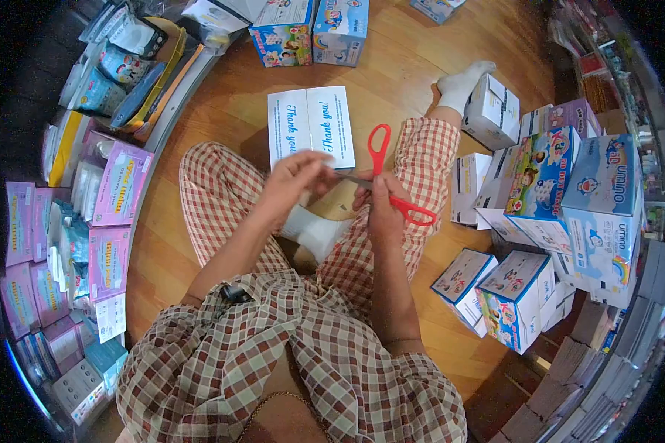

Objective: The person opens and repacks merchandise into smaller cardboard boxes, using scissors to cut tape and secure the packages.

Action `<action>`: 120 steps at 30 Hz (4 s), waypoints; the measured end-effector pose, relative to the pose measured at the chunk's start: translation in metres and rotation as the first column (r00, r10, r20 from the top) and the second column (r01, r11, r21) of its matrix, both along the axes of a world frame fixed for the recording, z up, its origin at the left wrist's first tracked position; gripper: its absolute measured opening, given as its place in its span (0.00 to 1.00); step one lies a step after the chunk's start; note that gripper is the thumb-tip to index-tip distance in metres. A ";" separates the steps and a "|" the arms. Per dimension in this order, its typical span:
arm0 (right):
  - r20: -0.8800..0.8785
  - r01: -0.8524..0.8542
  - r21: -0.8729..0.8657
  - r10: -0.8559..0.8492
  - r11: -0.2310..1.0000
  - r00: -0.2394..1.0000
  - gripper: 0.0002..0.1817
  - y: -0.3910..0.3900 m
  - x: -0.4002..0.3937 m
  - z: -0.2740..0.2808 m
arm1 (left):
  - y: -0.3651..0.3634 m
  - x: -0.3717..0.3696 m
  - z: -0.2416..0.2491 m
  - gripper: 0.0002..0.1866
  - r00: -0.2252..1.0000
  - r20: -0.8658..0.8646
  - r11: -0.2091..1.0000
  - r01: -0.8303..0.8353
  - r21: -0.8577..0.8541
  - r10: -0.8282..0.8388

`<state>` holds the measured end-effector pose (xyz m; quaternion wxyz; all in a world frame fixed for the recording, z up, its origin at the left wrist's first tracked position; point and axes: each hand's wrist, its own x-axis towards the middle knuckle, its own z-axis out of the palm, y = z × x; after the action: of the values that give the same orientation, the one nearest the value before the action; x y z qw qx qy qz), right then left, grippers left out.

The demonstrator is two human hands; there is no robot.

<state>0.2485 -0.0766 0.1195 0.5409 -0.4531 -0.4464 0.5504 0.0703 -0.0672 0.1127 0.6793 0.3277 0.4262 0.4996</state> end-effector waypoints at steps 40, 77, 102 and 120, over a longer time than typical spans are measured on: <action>0.515 -0.032 0.260 -0.111 0.965 0.850 0.16 0.173 -0.117 -0.078 | 0.040 -0.039 -0.105 0.42 0.602 -0.621 0.860 -0.270 0.433 0.502; 0.776 -0.116 0.337 -0.205 0.934 0.597 0.16 0.104 -0.100 -0.071 | 0.038 -0.036 -0.099 0.43 0.598 -0.693 0.915 -0.291 0.280 0.402; 0.812 -0.171 0.407 -0.270 0.897 0.517 0.11 0.002 -0.074 -0.068 | 0.037 -0.033 -0.107 0.43 0.608 -0.678 0.910 -0.296 0.290 0.413; 0.446 0.060 0.124 -0.109 0.991 0.888 0.18 -0.048 -0.032 -0.063 | 0.083 -0.057 -0.094 0.40 0.735 -0.667 0.936 0.137 0.323 0.122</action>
<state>0.2170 -0.1251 0.0566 0.4694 -0.5579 -0.5683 0.3815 0.0133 0.0158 0.0187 0.4095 0.6042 0.5465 0.4106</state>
